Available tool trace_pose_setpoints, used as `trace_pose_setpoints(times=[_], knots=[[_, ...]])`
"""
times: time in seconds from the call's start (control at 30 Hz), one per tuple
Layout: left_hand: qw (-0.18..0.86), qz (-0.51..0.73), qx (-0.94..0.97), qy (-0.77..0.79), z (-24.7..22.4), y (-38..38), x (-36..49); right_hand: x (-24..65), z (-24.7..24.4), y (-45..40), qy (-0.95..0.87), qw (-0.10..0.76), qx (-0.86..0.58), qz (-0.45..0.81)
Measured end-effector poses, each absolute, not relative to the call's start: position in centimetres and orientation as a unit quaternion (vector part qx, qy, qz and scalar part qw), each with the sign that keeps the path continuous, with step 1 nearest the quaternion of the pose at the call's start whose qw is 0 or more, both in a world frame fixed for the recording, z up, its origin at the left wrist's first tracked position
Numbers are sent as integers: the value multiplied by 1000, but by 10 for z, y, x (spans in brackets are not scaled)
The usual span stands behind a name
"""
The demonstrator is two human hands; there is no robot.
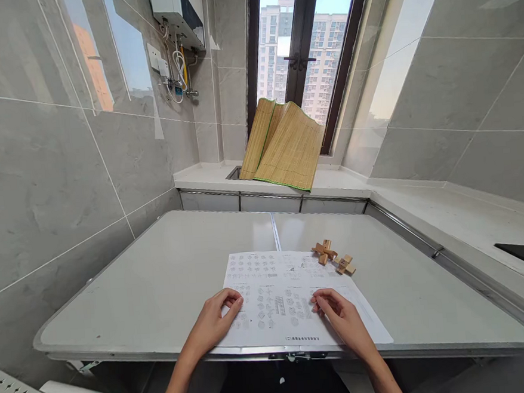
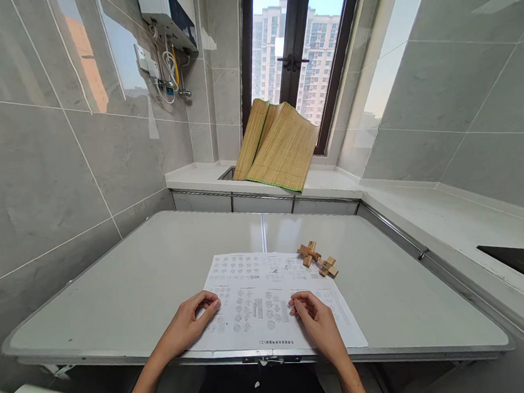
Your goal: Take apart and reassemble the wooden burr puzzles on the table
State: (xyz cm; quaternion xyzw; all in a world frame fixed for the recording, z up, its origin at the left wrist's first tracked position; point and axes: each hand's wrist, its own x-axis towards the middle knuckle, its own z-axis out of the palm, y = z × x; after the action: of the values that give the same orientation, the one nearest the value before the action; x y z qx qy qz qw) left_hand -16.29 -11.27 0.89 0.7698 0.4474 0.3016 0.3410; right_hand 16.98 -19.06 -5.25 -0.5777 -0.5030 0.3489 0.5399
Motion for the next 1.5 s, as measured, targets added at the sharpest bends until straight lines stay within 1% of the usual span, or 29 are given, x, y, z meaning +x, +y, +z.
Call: trace_pose_setpoints(times=[0.27, 0.73, 0.97, 1.03, 1.1, 1.2, 1.3, 1.4, 1.5], knots=[[339, 305, 770, 446, 4, -110, -164, 169, -52, -191, -501, 536, -580, 353], [332, 312, 766, 453, 9, -114, -162, 170, -56, -190, -510, 533, -582, 342], [337, 304, 770, 449, 6, -114, -164, 178, -52, -187, -503, 542, -567, 364], [339, 303, 769, 449, 6, -115, -164, 189, -50, -181, -497, 546, -579, 346], [342, 304, 767, 450, 7, -117, -164, 206, -48, -171, -491, 545, -610, 300], [347, 307, 764, 449, 7, -118, -164, 234, -43, -155, -493, 504, -682, 195], [350, 314, 762, 445, 6, -118, -165, 255, -37, -143, -495, 410, -757, 117], [351, 321, 762, 439, 5, -118, -165, 265, -31, -135, -488, 320, -807, 87], [348, 322, 765, 435, 4, -118, -166, 264, -27, -129, -488, 287, -819, 88]])
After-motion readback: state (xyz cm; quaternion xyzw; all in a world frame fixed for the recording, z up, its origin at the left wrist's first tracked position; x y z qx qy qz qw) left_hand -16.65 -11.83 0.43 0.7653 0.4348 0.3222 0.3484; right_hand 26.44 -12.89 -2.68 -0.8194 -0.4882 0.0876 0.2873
